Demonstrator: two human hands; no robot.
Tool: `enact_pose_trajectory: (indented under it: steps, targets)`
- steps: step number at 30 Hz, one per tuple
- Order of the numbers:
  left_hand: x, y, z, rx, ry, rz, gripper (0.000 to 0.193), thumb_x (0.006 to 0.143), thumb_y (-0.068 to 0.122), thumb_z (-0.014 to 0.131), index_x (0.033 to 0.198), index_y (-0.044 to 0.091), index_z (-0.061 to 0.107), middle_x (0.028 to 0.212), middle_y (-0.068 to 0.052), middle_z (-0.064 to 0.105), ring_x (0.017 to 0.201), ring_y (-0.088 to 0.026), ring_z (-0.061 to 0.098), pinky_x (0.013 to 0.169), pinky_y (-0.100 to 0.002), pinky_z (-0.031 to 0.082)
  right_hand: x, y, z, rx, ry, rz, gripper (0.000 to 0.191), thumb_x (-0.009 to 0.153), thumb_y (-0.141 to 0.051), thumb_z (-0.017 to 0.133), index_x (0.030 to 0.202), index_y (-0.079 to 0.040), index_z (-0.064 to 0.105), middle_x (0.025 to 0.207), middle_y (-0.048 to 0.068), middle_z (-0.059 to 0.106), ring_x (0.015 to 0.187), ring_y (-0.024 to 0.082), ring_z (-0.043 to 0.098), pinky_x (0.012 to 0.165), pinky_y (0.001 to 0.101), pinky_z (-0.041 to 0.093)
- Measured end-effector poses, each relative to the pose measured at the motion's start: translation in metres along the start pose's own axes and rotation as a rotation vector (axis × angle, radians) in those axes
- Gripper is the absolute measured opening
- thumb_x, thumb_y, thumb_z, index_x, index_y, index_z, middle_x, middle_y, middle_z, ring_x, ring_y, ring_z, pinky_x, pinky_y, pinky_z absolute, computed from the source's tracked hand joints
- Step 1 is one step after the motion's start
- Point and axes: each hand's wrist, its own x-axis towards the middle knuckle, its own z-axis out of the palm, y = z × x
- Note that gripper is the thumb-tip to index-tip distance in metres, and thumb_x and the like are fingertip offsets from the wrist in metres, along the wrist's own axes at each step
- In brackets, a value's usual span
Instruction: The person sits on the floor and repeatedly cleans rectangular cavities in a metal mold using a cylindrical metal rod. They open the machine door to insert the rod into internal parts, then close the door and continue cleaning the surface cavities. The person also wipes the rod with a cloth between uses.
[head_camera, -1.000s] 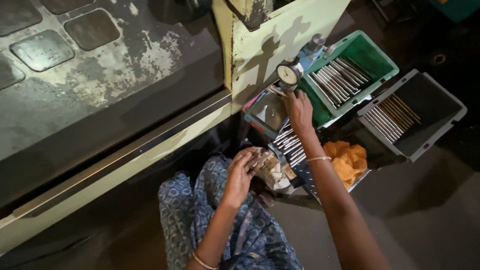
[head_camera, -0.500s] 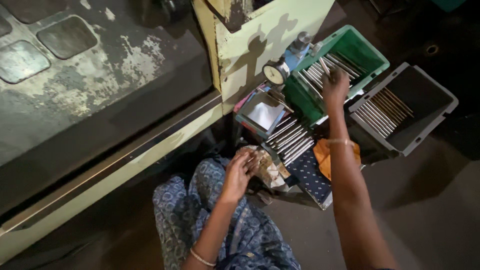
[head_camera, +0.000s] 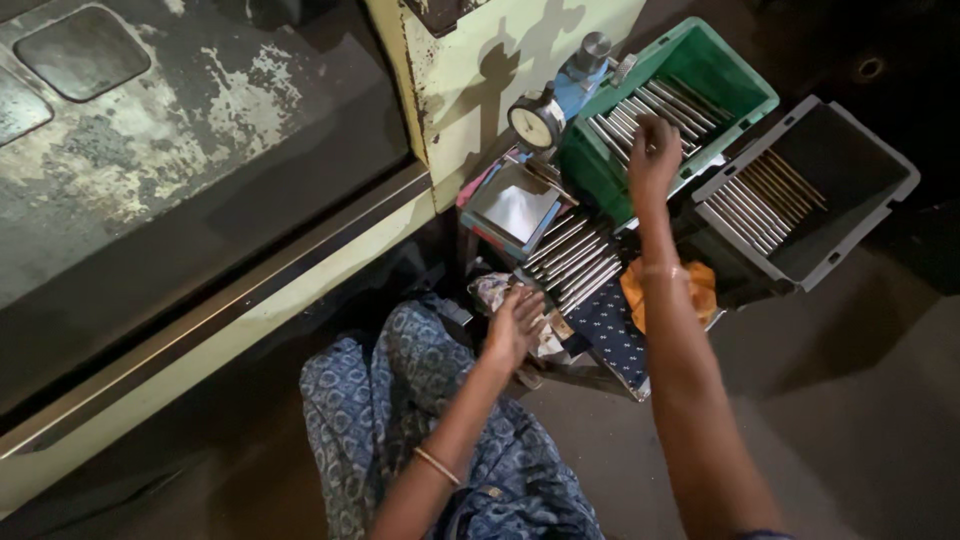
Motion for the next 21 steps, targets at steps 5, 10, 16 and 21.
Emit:
enact_pose_trajectory:
  steps: [5,10,16,21]
  targets:
    - [0.01,-0.03,0.008,0.047,0.089,-0.078,0.076,0.093,0.052,0.059,0.155,0.014,0.036,0.164,-0.011,0.035,0.149,-0.029,0.037,0.117,-0.046,0.033,-0.103,-0.011,-0.032,0.296,-0.068,0.338,0.013,0.108,-0.005,0.06,0.115,0.002,0.067,0.09,0.003,0.062,0.079,0.009,0.056,0.07,0.0261,0.049]
    - [0.012,-0.044,0.019,0.09,-0.016,0.009,0.084,0.095,0.065,0.053,0.159,0.016,0.027,0.158,-0.013,0.035,0.141,-0.026,0.039,0.114,-0.041,0.033,-0.176,0.024,-0.046,-0.197,-0.126,0.209,0.017,0.097,-0.007,0.064,0.11,0.001,0.073,0.101,0.021,0.071,0.095,0.038,0.065,0.084,0.0453,0.052]
    - [0.008,-0.057,0.027,-0.02,-0.037,0.205,0.054,0.102,0.067,0.061,0.074,0.026,0.039,0.06,0.01,0.033,0.049,-0.006,0.03,0.048,-0.026,0.026,-0.197,0.029,-0.044,-0.276,-0.227,0.407,0.023,0.096,-0.019,0.069,0.11,-0.002,0.074,0.1,0.022,0.068,0.092,0.039,0.063,0.084,0.0476,0.051]
    - [0.015,-0.06,0.017,-0.023,-0.015,0.21,0.06,0.104,0.073,0.062,0.071,0.028,0.037,0.06,0.011,0.032,0.05,-0.005,0.03,0.049,-0.025,0.028,-0.198,0.017,-0.037,-0.372,-0.068,0.306,0.026,0.088,-0.019,0.083,0.103,-0.001,0.072,0.095,0.023,0.057,0.079,0.035,0.058,0.072,0.0444,0.05]
